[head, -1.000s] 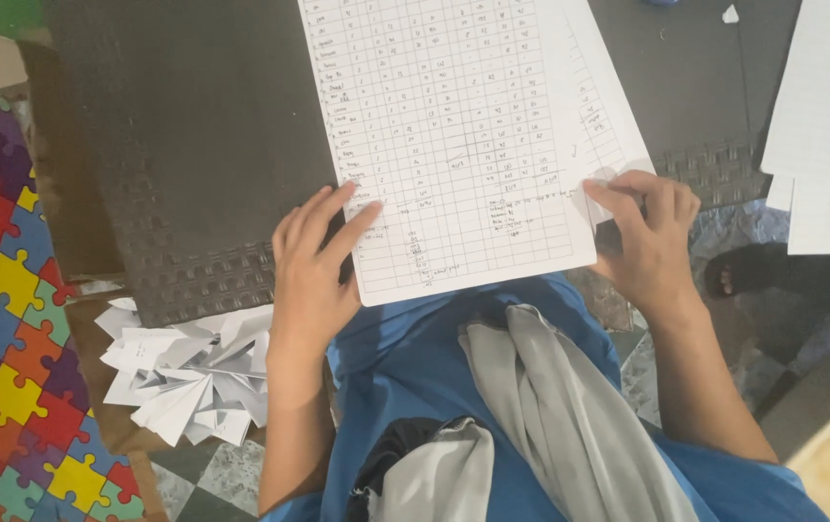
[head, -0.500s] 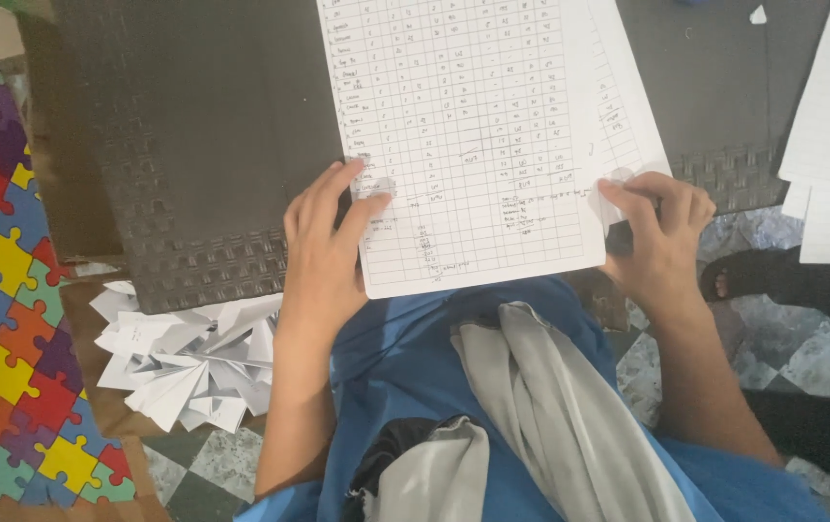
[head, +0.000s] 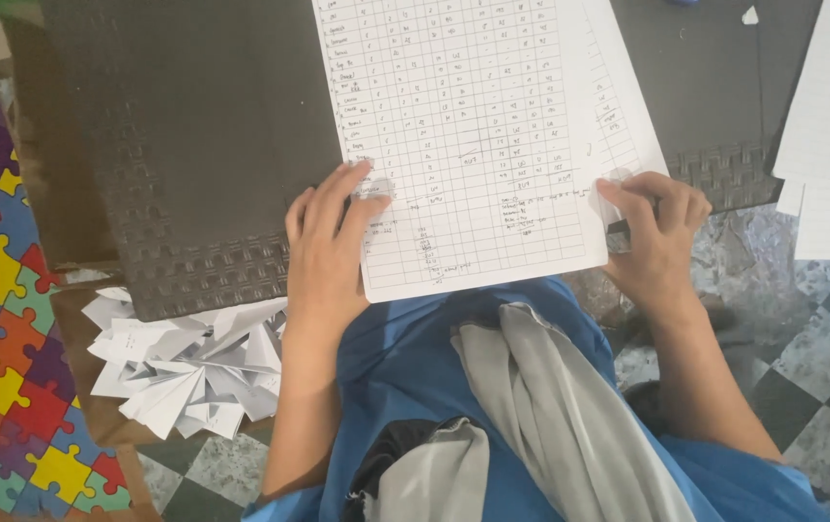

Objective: Folding sheets of paper into small packets and securing them with a stapler.

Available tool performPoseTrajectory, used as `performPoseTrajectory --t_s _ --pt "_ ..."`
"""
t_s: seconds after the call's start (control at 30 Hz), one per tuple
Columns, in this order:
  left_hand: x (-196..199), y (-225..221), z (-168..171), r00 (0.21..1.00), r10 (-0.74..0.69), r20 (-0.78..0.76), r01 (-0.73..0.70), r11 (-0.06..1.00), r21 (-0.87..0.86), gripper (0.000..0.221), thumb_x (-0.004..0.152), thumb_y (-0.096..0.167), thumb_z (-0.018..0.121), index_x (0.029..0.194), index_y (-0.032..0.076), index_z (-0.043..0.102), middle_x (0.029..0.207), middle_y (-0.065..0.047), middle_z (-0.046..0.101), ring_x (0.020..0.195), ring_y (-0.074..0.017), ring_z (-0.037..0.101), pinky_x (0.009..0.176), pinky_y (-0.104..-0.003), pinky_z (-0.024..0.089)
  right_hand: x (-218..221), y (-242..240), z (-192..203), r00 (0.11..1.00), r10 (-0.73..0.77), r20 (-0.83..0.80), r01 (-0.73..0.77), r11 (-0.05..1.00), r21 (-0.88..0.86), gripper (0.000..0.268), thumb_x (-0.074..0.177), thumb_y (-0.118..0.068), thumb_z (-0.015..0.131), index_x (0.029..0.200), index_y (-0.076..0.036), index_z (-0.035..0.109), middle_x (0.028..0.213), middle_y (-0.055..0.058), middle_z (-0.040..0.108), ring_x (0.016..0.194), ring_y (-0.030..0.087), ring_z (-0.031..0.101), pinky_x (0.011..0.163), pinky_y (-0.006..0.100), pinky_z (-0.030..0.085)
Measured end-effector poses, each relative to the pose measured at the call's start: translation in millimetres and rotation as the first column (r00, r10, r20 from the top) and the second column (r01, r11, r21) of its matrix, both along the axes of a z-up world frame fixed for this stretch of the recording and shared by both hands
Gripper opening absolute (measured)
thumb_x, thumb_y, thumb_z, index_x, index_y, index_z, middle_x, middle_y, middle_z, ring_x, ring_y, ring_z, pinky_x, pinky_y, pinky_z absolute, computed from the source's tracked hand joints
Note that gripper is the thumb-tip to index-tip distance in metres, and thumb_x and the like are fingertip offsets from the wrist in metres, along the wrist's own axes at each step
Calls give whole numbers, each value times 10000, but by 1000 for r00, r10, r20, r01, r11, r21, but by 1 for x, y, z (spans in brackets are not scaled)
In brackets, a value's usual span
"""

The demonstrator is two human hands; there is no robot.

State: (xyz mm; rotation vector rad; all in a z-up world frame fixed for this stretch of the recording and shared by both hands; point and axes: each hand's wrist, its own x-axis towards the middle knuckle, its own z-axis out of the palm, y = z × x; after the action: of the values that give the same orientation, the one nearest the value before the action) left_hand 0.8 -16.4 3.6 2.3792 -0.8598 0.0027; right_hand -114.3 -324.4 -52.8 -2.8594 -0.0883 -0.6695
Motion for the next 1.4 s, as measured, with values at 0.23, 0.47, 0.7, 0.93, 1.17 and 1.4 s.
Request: performPoseTrajectory --t_s 0.23,0.47,0.7,0.93,1.17,1.4 --pt "-1 1 -1 1000 1 9 -1 1000 0 348 839 239 676 1114 82 533 1374 -135 434 1297 -343 426 1031 -516 284 1 0 0 1000 -4 28 5 1000 -18 490 851 -441 806 1137 -94 611 1122 124 483 990 258 434 819 377 264" --pt "0 1 -3 1000 -10 28 10 1000 -2 329 812 185 672 1095 84 537 1364 -123 442 1282 -336 437 1012 -497 290 -2 -1 0 1000 -6 13 6 1000 -14 538 822 -485 817 1143 -111 602 1127 111 447 989 243 400 829 377 254" --pt "-1 0 -4 999 11 49 -11 1000 -4 288 822 202 610 1078 86 548 1337 -108 472 1268 -325 450 1006 -478 294 0 5 23 995 -23 -95 21 999 -26 909 731 -706 645 1312 -48 410 1164 207 475 966 297 410 785 393 278" --pt "-3 6 -13 998 -30 60 42 979 -199 252 887 183 652 1087 58 565 1230 -129 562 1233 -376 503 991 -511 428 11 -13 28 962 31 -270 -53 996 -78 684 892 -345 648 1455 -47 398 1110 186 456 867 332 398 724 412 286" --pt "-5 19 -16 988 -137 -77 77 847 -526 197 913 47 445 1006 40 619 1006 -88 678 997 -267 671 882 -363 531 37 7 50 816 -154 -557 235 969 76 599 732 -521 791 806 -3 499 735 168 522 737 427 552 764 594 396" --pt "-11 14 -19 957 -263 -121 205 912 -355 445 665 61 474 1089 97 604 1097 -46 662 1047 -261 636 937 -414 490 35 -7 25 998 -37 -58 68 679 731 508 1119 -366 297 886 47 478 600 67 348 577 147 288 578 380 237"
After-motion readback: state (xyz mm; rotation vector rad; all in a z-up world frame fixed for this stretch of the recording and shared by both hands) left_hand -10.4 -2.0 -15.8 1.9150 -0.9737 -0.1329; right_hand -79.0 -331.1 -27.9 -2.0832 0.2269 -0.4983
